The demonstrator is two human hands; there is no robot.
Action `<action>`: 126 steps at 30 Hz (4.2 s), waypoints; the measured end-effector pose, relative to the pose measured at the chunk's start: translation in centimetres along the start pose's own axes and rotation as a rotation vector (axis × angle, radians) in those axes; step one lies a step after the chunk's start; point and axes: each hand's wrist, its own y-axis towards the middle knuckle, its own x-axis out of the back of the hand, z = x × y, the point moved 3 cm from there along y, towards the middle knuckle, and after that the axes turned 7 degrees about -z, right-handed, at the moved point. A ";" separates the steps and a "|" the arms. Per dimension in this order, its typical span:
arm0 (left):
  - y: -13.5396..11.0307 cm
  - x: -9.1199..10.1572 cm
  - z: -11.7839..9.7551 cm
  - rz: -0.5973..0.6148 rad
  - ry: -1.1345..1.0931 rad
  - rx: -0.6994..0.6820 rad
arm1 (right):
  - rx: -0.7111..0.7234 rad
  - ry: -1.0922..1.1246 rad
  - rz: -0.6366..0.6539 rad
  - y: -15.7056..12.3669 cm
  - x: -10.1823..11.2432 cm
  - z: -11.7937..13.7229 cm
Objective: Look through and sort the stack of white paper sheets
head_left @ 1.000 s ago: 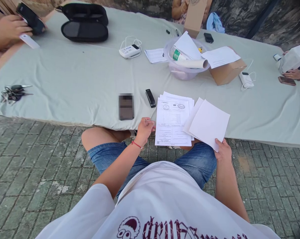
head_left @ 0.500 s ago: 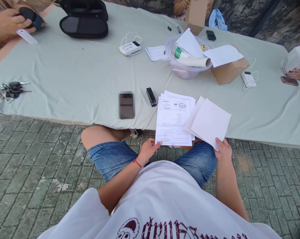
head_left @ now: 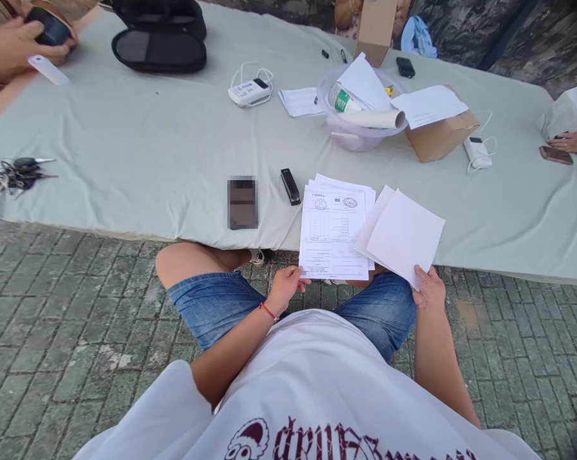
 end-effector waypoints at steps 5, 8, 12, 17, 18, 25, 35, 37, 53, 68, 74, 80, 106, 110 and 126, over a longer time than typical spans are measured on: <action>0.3 -0.6 -0.1 0.027 -0.026 -0.007 | -0.016 0.021 -0.017 0.2 0.1 -0.1; 0.4 -0.8 0.0 0.006 0.008 -0.020 | -0.023 0.010 -0.017 0.2 0.2 -0.2; 0.5 -0.7 0.3 0.037 0.013 -0.022 | -0.023 0.009 -0.015 0.3 0.2 -0.2; 0.5 -0.5 0.6 0.114 -0.020 -0.012 | -0.016 0.006 -0.016 0.4 0.1 -0.3; 0.4 -0.4 0.6 0.129 -0.025 -0.007 | -0.016 0.004 -0.013 0.4 0.1 -0.3; 0.2 -0.4 0.1 0.110 0.007 -0.032 | -0.014 0.011 0.017 0.5 0.3 -0.4; 0.3 0.0 -0.5 0.018 0.118 -0.103 | -0.015 -0.005 0.012 0.1 0.1 -0.1; 0.1 0.0 -0.6 0.072 0.105 -0.105 | -0.008 -0.005 0.003 0.0 0.1 0.0; 0.0 4.9 -1.7 -0.215 1.061 -1.154 | -0.087 0.052 0.037 -0.3 -0.4 0.3; -3.0 2.2 -9.5 0.186 0.755 -1.284 | -0.087 0.054 0.141 0.0 -0.1 0.5; -6.6 3.2 -18.9 -0.353 0.098 -1.070 | -0.063 0.072 0.110 0.2 0.0 0.4; 1.4 -0.8 -23.3 -0.298 0.188 -0.995 | -0.054 0.053 0.040 0.3 0.4 0.4; 11.7 -8.6 -15.5 -0.145 1.089 -1.105 | 0.025 0.207 0.139 -2.4 -0.3 0.4; 8.7 -6.8 -10.1 0.000 1.179 -1.064 | -0.027 0.141 0.155 -2.9 -1.4 0.0; 6.2 -4.4 -9.4 0.093 0.161 -0.295 | -0.015 -0.042 0.345 -6.6 -8.3 -0.5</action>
